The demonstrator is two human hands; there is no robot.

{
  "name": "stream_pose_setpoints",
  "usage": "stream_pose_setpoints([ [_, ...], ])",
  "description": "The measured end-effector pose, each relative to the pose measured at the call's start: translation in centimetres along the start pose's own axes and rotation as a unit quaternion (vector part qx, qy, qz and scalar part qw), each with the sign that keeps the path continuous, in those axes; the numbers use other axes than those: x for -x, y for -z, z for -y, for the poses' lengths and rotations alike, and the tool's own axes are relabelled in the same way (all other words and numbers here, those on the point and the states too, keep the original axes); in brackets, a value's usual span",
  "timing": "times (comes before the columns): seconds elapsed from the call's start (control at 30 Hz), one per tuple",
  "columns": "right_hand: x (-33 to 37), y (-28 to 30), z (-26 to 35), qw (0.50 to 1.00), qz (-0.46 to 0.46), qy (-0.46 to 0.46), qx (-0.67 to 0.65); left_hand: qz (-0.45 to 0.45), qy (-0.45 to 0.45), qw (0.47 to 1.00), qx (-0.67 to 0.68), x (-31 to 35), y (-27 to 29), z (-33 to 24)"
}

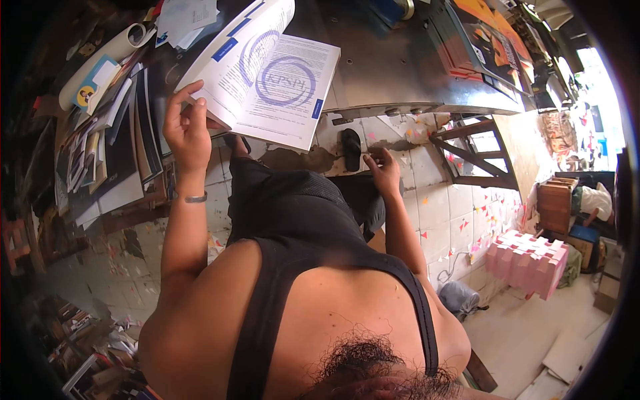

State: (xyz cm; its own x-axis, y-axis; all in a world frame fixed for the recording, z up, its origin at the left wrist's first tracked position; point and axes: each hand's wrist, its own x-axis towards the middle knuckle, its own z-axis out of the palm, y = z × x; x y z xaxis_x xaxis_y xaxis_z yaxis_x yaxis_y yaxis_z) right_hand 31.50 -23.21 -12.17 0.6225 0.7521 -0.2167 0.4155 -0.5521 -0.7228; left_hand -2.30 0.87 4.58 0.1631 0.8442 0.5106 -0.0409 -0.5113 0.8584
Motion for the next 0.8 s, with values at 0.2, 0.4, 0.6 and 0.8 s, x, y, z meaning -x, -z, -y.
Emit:
stream_pose_setpoints([
  [0.2,1.9,0.7,11.1,0.961,0.109,0.11,-0.228,-0.052,0.136,0.986,0.076,-0.3,1.3,0.3],
  [0.4,0.8,-2.4,15.7,0.87,0.283,0.128,-0.384,-0.088,0.184,0.974,0.096,-0.5,0.9,0.0],
  [0.6,1.5,-3.7,17.6,0.863,0.253,0.054,-0.435,-0.131,0.233,0.959,0.099,-0.2,1.5,-0.1],
  [0.8,0.9,-1.3,18.1,0.862,0.197,0.056,-0.464,-0.124,0.252,0.959,0.034,0.6,1.9,0.2],
])
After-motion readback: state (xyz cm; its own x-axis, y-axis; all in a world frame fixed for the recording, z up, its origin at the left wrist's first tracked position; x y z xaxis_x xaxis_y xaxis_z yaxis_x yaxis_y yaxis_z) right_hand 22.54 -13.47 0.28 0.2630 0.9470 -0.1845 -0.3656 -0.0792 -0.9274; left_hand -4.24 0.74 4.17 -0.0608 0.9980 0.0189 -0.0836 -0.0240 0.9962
